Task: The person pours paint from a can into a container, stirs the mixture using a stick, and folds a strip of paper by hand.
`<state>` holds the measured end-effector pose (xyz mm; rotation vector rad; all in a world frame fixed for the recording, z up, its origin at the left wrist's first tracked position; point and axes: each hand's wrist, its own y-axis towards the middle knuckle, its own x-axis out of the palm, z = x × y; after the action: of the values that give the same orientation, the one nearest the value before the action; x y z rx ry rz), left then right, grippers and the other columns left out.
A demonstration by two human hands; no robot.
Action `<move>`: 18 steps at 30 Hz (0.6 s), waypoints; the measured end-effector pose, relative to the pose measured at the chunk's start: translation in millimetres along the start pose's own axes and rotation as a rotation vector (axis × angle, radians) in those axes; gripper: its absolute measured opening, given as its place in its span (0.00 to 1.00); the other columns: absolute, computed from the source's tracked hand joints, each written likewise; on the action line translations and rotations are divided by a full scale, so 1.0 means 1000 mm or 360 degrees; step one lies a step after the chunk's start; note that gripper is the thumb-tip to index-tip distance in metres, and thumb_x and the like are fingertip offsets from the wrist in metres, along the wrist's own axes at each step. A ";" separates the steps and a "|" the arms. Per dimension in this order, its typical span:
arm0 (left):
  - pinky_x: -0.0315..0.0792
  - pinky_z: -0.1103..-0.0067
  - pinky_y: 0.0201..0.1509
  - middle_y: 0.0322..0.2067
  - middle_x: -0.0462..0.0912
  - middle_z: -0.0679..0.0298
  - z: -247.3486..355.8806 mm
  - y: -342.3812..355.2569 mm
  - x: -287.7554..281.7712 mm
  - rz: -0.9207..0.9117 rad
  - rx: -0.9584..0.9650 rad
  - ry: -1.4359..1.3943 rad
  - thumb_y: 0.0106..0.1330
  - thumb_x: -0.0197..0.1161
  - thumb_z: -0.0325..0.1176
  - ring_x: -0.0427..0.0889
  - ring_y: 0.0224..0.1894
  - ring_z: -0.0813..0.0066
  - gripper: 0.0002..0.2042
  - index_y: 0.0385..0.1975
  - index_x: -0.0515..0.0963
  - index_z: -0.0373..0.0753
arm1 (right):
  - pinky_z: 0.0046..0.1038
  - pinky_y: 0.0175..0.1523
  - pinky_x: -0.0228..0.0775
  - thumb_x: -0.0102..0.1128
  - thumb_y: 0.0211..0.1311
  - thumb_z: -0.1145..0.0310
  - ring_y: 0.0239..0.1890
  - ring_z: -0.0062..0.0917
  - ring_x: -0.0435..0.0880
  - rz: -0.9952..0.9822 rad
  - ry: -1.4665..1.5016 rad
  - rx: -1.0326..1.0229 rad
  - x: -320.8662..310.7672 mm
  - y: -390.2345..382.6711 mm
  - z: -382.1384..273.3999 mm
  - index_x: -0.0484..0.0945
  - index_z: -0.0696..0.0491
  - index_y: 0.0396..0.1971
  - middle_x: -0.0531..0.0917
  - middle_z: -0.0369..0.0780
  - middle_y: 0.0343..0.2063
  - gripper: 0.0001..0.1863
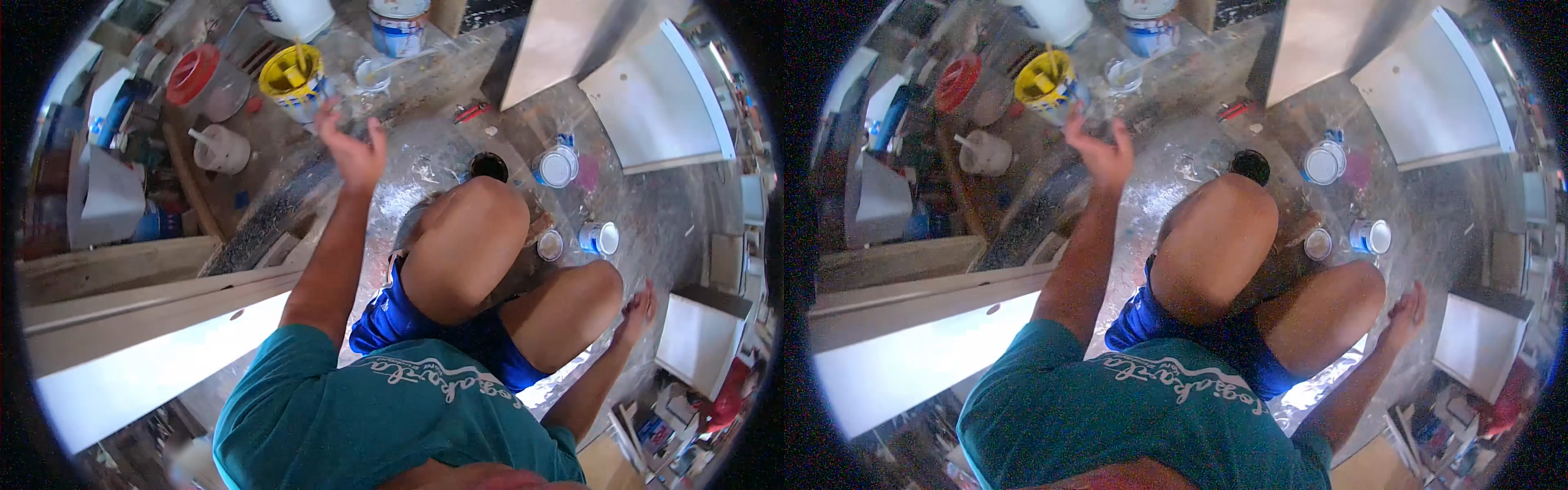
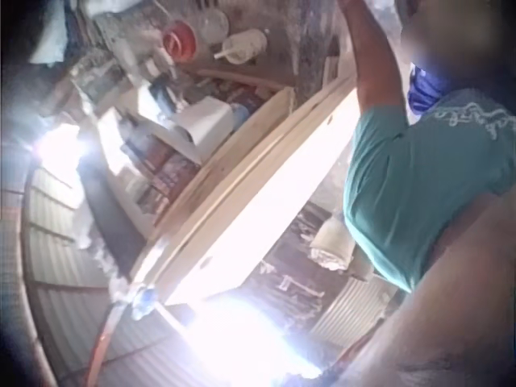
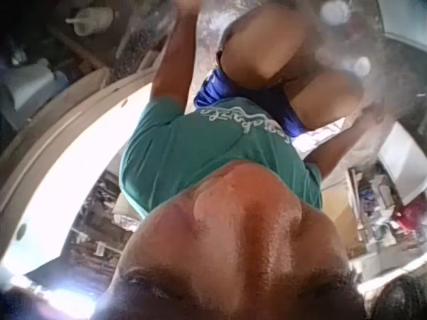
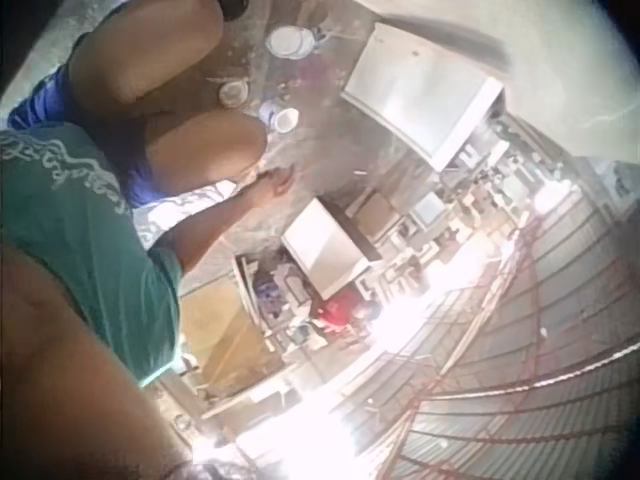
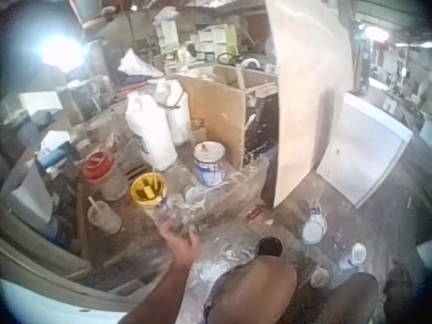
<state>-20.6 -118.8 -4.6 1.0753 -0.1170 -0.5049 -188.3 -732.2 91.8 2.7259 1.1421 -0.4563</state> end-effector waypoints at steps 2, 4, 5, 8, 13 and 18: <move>0.55 0.55 0.74 0.66 0.58 0.40 0.022 -0.020 0.029 -0.0471 -0.0082 -0.0111 0.59 0.74 0.32 0.61 0.69 0.40 0.42 0.66 0.51 0.29 | 0.18 0.26 0.47 0.59 0.75 0.61 0.21 0.11 0.59 0.0296 0.0260 0.0359 -0.074 -0.012 0.057 0.83 0.47 0.55 0.64 0.24 0.22 0.14; 0.55 0.55 0.74 0.65 0.58 0.39 0.015 -0.024 0.054 -0.0516 -0.0173 0.0034 0.61 0.74 0.34 0.60 0.68 0.41 0.42 0.65 0.50 0.27 | 0.19 0.27 0.48 0.60 0.74 0.61 0.22 0.11 0.60 0.0553 0.0290 0.0470 -0.111 -0.043 0.073 0.83 0.46 0.54 0.64 0.24 0.22 0.14; 0.55 0.56 0.74 0.64 0.58 0.39 0.008 -0.023 0.067 -0.0519 -0.0272 0.0245 0.62 0.74 0.37 0.60 0.68 0.42 0.43 0.64 0.49 0.24 | 0.19 0.28 0.48 0.61 0.72 0.60 0.22 0.12 0.60 0.0736 0.0324 0.0552 -0.132 -0.061 0.080 0.84 0.45 0.53 0.64 0.24 0.22 0.14; 0.58 0.57 0.72 0.59 0.60 0.37 -0.035 0.002 0.077 -0.0613 -0.0487 0.0332 0.62 0.75 0.47 0.63 0.63 0.44 0.47 0.62 0.46 0.24 | 0.21 0.31 0.52 0.63 0.70 0.56 0.25 0.12 0.63 0.0925 0.0476 0.0582 -0.159 -0.096 0.076 0.84 0.40 0.52 0.65 0.24 0.24 0.14; 0.74 0.50 0.56 0.51 0.68 0.27 -0.017 0.023 0.094 -0.0591 -0.0581 0.0328 0.59 0.77 0.37 0.78 0.49 0.28 0.45 0.60 0.44 0.33 | 0.20 0.28 0.52 0.62 0.72 0.58 0.24 0.12 0.62 0.1150 0.0730 0.0511 -0.207 -0.137 0.053 0.82 0.45 0.53 0.65 0.25 0.24 0.14; 0.76 0.53 0.55 0.49 0.75 0.32 -0.027 0.015 0.100 -0.0557 -0.0512 0.0491 0.58 0.79 0.37 0.81 0.48 0.33 0.43 0.59 0.47 0.35 | 0.20 0.25 0.52 0.61 0.74 0.63 0.23 0.12 0.62 0.1161 0.0797 0.0385 -0.216 -0.161 0.053 0.81 0.52 0.50 0.67 0.27 0.24 0.12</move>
<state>81.9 -136.0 -19.9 0.8461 0.4187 -0.6394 -458.3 -777.5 110.9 3.2879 0.0723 0.2162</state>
